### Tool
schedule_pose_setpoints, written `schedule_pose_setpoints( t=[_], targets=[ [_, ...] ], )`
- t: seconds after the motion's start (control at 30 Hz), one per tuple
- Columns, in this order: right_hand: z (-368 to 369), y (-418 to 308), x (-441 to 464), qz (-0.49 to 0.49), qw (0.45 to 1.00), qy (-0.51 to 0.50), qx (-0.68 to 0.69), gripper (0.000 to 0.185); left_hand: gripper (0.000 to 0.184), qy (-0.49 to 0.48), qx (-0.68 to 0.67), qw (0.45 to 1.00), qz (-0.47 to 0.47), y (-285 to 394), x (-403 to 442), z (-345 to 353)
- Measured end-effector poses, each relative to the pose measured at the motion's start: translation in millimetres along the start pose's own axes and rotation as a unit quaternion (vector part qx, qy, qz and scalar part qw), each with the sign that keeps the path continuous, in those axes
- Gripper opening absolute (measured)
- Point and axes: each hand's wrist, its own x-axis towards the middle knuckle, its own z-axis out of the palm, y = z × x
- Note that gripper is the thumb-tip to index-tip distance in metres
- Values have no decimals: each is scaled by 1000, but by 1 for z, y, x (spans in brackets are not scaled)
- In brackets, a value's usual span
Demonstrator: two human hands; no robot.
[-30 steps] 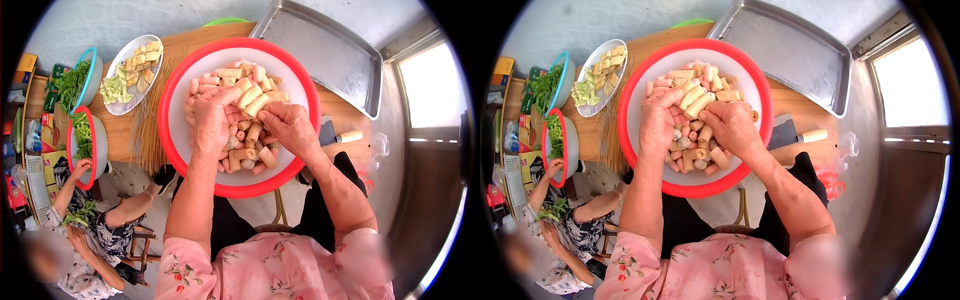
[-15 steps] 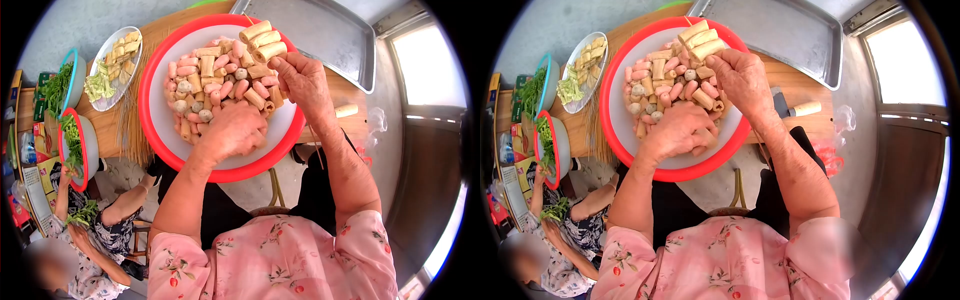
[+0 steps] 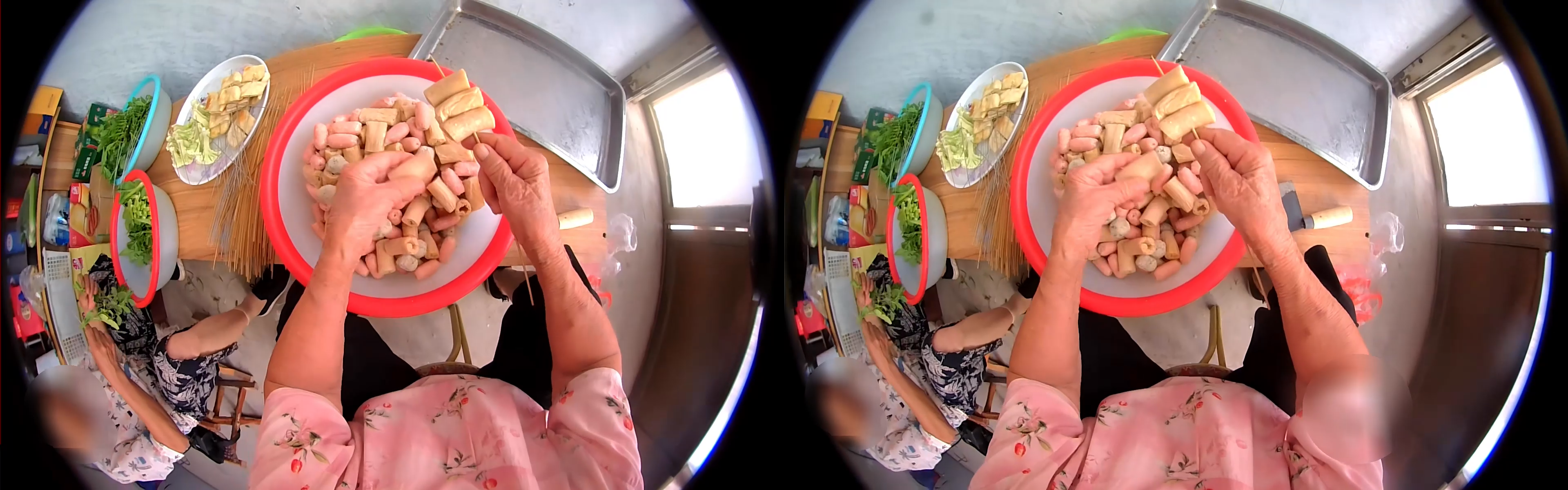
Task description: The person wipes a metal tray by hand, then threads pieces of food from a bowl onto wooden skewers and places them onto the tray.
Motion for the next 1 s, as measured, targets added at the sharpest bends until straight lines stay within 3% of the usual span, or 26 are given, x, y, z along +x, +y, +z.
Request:
schedule_pose_setpoints(
  t=[0.07, 0.13, 0.2, 0.27, 0.33, 0.4, 0.53, 0.63, 0.83, 1.0],
  targets=[
    [3, -8, -5, 31, 999, -8, 15, 25, 22, 17, -16, 1000, 20, -4, 12, -15],
    [7, -8, -10, 66, 996, -55, 11, 23, 24, 68, -148, 986, 34, -2, 17, -25],
    [10, -9, -16, 73, 994, -84, -2, 22, 25, 86, -185, 978, 40, 5, 16, -29],
    [12, 4, -18, 17, 988, -137, -64, 22, 26, 115, -220, 968, 37, 6, 18, -36],
    [13, 23, -18, -31, 986, -158, -45, 21, 25, 133, -223, 965, 36, 6, 19, -39],
    [16, 11, -22, 51, 980, -179, -72, 21, 27, 167, -221, 961, 7, 6, 18, -41],
    [17, 3, -20, 86, 974, -189, -90, 18, 26, 169, -229, 959, 6, 5, 18, -42],
    [16, 12, -18, 37, 974, -195, -108, 18, 25, 163, -211, 964, 2, 5, 19, -42],
    [17, 10, -20, 64, 977, -194, -67, 20, 34, 146, -186, 972, 3, 8, 16, -41],
    [16, 9, -20, 76, 975, -195, -69, 18, 21, 128, -201, 971, 36, 7, 17, -34]
  ],
)
